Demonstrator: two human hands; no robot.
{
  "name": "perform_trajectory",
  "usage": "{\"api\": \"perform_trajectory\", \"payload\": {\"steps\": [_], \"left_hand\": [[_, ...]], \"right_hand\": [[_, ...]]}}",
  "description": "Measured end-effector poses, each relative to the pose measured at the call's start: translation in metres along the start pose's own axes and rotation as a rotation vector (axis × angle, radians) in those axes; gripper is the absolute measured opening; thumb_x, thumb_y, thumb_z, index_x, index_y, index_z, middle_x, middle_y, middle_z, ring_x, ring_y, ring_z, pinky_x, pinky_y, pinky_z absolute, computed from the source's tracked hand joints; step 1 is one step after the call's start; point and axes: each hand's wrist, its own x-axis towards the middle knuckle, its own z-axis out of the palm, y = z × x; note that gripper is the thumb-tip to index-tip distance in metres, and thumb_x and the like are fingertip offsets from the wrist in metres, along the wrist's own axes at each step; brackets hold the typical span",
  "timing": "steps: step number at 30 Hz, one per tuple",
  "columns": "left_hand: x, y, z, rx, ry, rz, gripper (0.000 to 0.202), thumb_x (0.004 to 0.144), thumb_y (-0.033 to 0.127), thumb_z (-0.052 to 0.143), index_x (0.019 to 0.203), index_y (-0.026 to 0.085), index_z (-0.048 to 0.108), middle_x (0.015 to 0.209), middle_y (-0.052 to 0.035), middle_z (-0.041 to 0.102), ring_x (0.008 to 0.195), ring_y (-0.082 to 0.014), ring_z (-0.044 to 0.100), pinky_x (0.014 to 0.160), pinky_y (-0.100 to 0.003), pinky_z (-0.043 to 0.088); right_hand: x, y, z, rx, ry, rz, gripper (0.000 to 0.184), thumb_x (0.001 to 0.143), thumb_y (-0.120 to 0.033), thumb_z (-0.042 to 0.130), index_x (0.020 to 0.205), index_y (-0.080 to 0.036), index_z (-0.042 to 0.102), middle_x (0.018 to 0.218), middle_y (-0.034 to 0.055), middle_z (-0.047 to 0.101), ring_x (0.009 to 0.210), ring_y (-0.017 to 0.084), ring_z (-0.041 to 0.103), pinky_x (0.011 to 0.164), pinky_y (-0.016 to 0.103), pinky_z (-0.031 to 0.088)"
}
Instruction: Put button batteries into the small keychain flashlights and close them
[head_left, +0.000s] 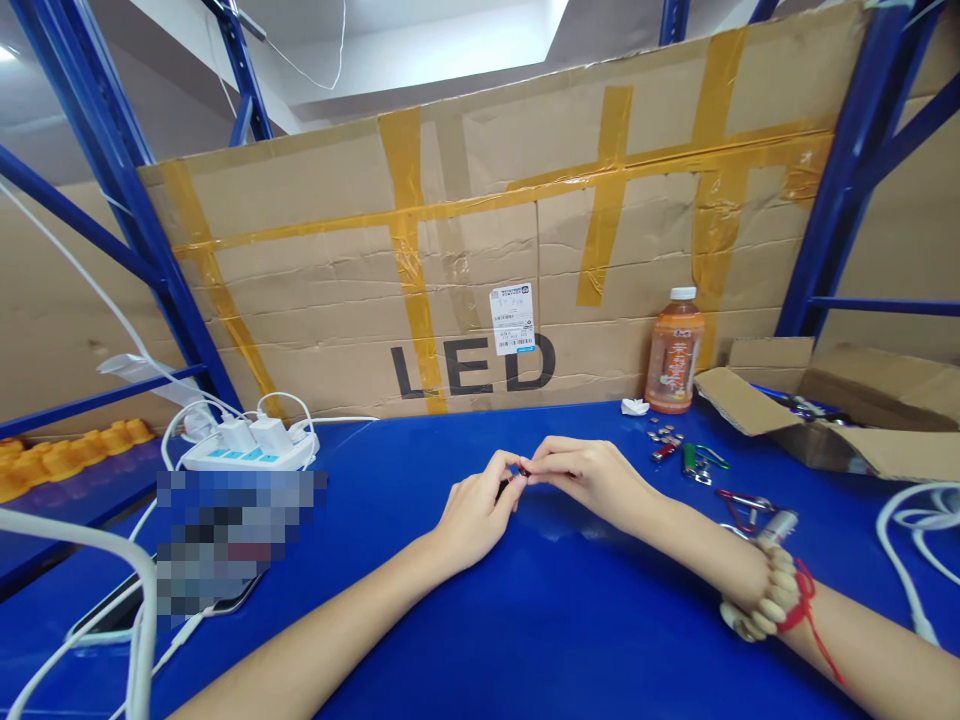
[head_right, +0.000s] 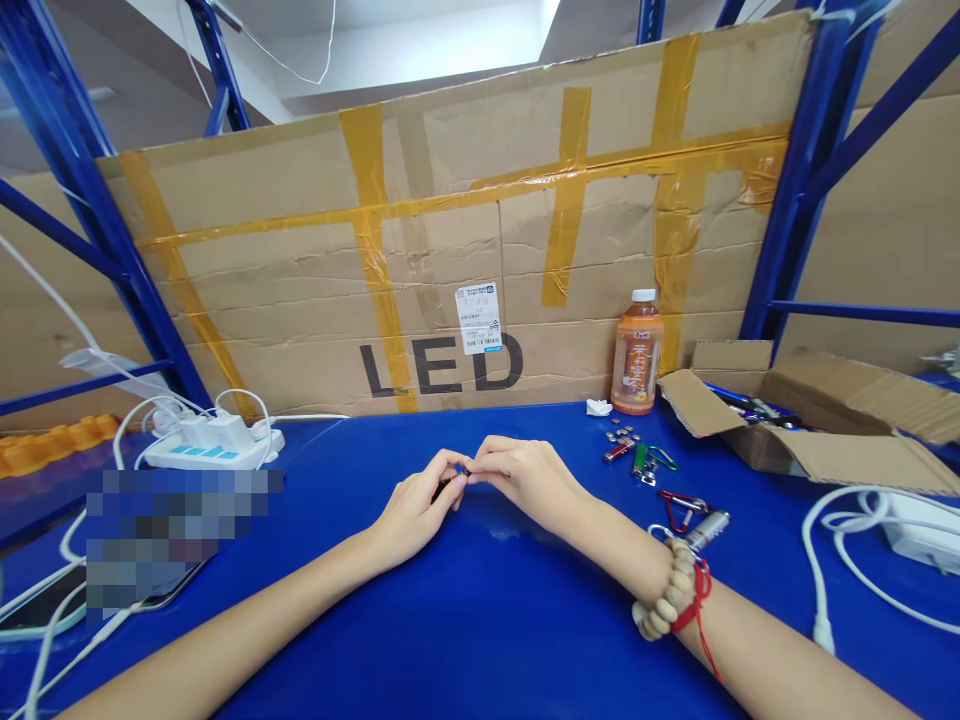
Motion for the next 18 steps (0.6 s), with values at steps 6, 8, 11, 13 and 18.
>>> {"api": "perform_trajectory", "payload": {"steps": [6, 8, 11, 13, 18], "left_hand": [[0.0003, -0.0006, 0.0026, -0.081, 0.025, 0.042, 0.025, 0.091, 0.034, 0.029, 0.107, 0.022, 0.044, 0.092, -0.0021, 0.059, 0.08, -0.0167, 0.055, 0.071, -0.028, 0.04], [0.0014, -0.0027, 0.0046, -0.112, 0.019, 0.078, 0.025, 0.091, 0.033, 0.03, 0.106, 0.021, 0.045, 0.094, -0.0036, 0.058, 0.081, -0.017, 0.054, 0.074, -0.029, 0.04], [0.0031, -0.005, 0.0066, -0.126, 0.03, 0.131, 0.024, 0.091, 0.031, 0.03, 0.101, 0.02, 0.048, 0.096, -0.0052, 0.057, 0.086, -0.0176, 0.052, 0.078, -0.029, 0.039], [0.0039, -0.0053, 0.0069, -0.124, 0.039, 0.154, 0.024, 0.092, 0.029, 0.029, 0.095, 0.019, 0.051, 0.093, -0.0051, 0.058, 0.084, -0.017, 0.053, 0.077, -0.028, 0.039], [0.0042, -0.0044, 0.0059, -0.108, 0.058, 0.148, 0.026, 0.091, 0.028, 0.03, 0.084, 0.017, 0.052, 0.07, 0.0, 0.055, 0.063, -0.0121, 0.05, 0.062, -0.023, 0.038]], "right_hand": [[-0.0003, 0.0021, 0.0022, 0.049, 0.06, -0.001, 0.026, 0.088, -0.028, 0.044, 0.088, -0.02, 0.069, 0.084, 0.0051, 0.065, 0.07, 0.011, 0.06, 0.06, 0.02, 0.045], [-0.0001, 0.0028, 0.0022, 0.069, 0.079, 0.002, 0.027, 0.089, -0.028, 0.043, 0.091, -0.021, 0.069, 0.086, 0.0052, 0.064, 0.064, 0.01, 0.059, 0.058, 0.02, 0.045], [0.0005, 0.004, 0.0023, 0.132, 0.09, 0.019, 0.027, 0.089, -0.029, 0.043, 0.093, -0.021, 0.068, 0.085, 0.0047, 0.064, 0.052, 0.006, 0.054, 0.053, 0.02, 0.044], [0.001, 0.0045, 0.0027, 0.202, 0.088, 0.039, 0.026, 0.088, -0.029, 0.044, 0.092, -0.02, 0.069, 0.082, 0.0043, 0.063, 0.045, 0.004, 0.049, 0.048, 0.019, 0.043], [0.0031, 0.0028, 0.0031, 0.425, 0.105, 0.164, 0.026, 0.083, -0.034, 0.052, 0.096, -0.019, 0.068, 0.077, 0.0027, 0.058, 0.036, 0.001, 0.042, 0.038, 0.017, 0.039]]}}
